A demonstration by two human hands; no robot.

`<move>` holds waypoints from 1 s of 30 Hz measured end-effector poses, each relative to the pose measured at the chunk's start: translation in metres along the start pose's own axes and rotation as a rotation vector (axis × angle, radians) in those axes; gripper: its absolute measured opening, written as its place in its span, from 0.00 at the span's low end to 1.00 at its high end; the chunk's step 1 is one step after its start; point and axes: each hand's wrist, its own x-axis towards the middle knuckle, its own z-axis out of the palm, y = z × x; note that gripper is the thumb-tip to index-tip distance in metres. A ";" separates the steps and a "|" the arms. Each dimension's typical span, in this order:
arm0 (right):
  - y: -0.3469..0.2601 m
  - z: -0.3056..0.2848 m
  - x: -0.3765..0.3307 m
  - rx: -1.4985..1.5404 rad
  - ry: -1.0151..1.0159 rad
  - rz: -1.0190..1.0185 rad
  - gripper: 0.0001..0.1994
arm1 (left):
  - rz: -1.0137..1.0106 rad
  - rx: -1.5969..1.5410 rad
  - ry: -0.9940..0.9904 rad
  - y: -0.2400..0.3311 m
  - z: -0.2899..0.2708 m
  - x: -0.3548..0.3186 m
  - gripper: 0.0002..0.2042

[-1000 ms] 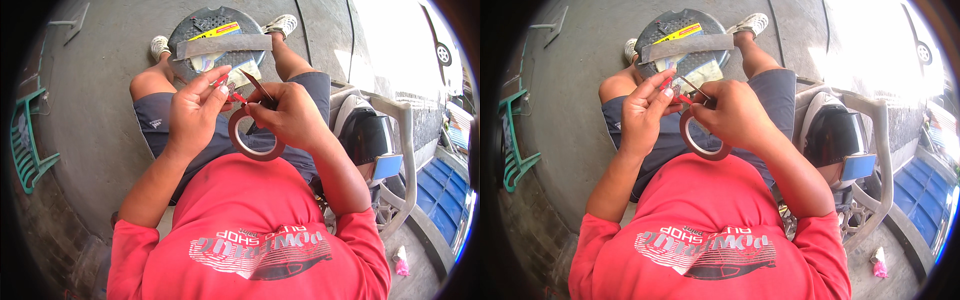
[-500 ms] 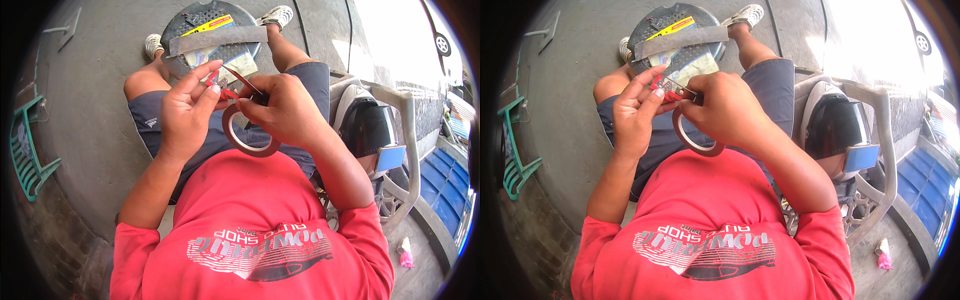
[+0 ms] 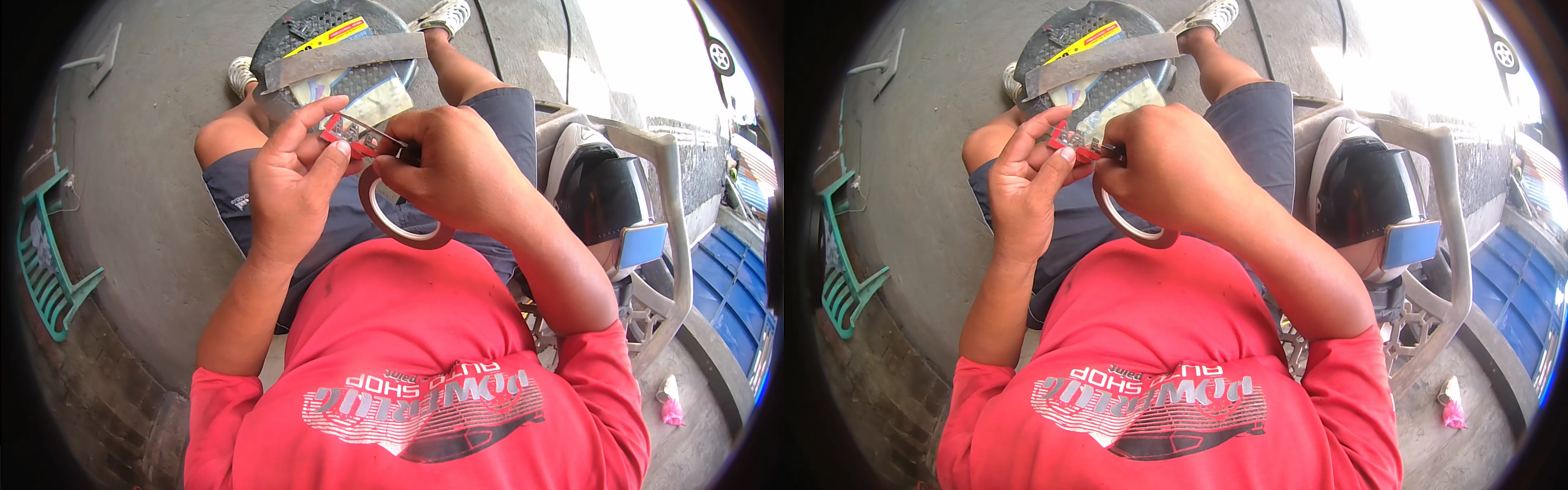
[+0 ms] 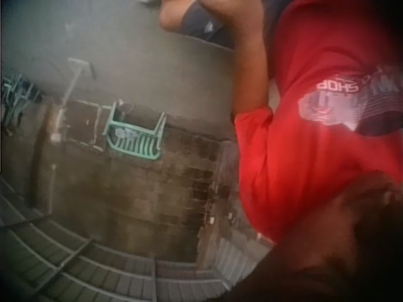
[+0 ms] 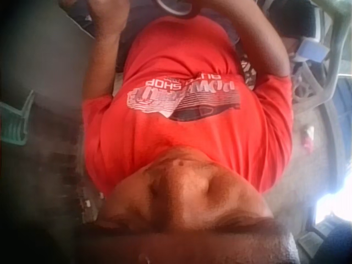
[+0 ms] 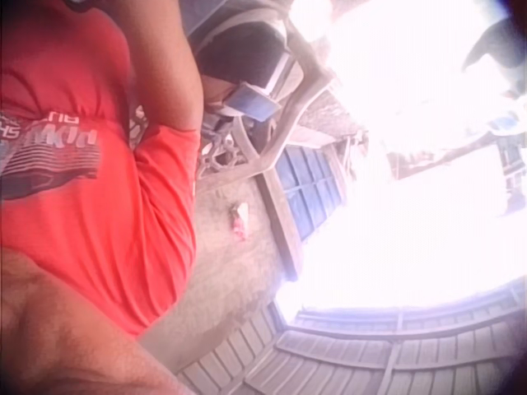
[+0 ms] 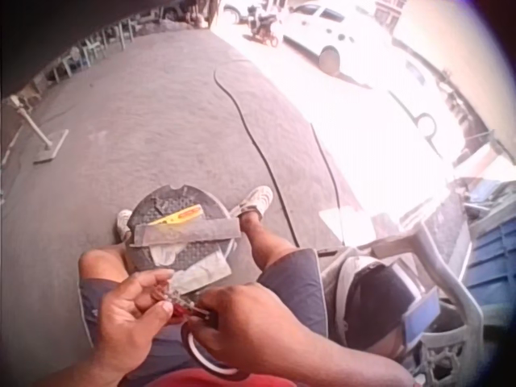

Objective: The person sits and assembles small red plastic components by hand, repeatedly picking up pieces, aligning them, and securing them with tape. The person uses a roll of tape and a small cutting tool to trim tape while working on the components.

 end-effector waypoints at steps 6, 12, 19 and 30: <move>0.001 0.001 0.001 -0.034 -0.006 -0.040 0.11 | -0.002 0.040 0.004 -0.002 -0.002 0.001 0.21; -0.001 0.000 0.001 -0.074 -0.024 -0.028 0.10 | 0.003 0.039 0.016 -0.003 -0.002 0.002 0.20; -0.004 0.002 0.003 -0.097 -0.025 -0.017 0.10 | -0.007 0.006 0.016 -0.003 -0.004 0.003 0.20; -0.006 0.002 0.003 -0.110 -0.038 -0.017 0.10 | 0.004 0.027 0.000 -0.006 -0.006 0.002 0.20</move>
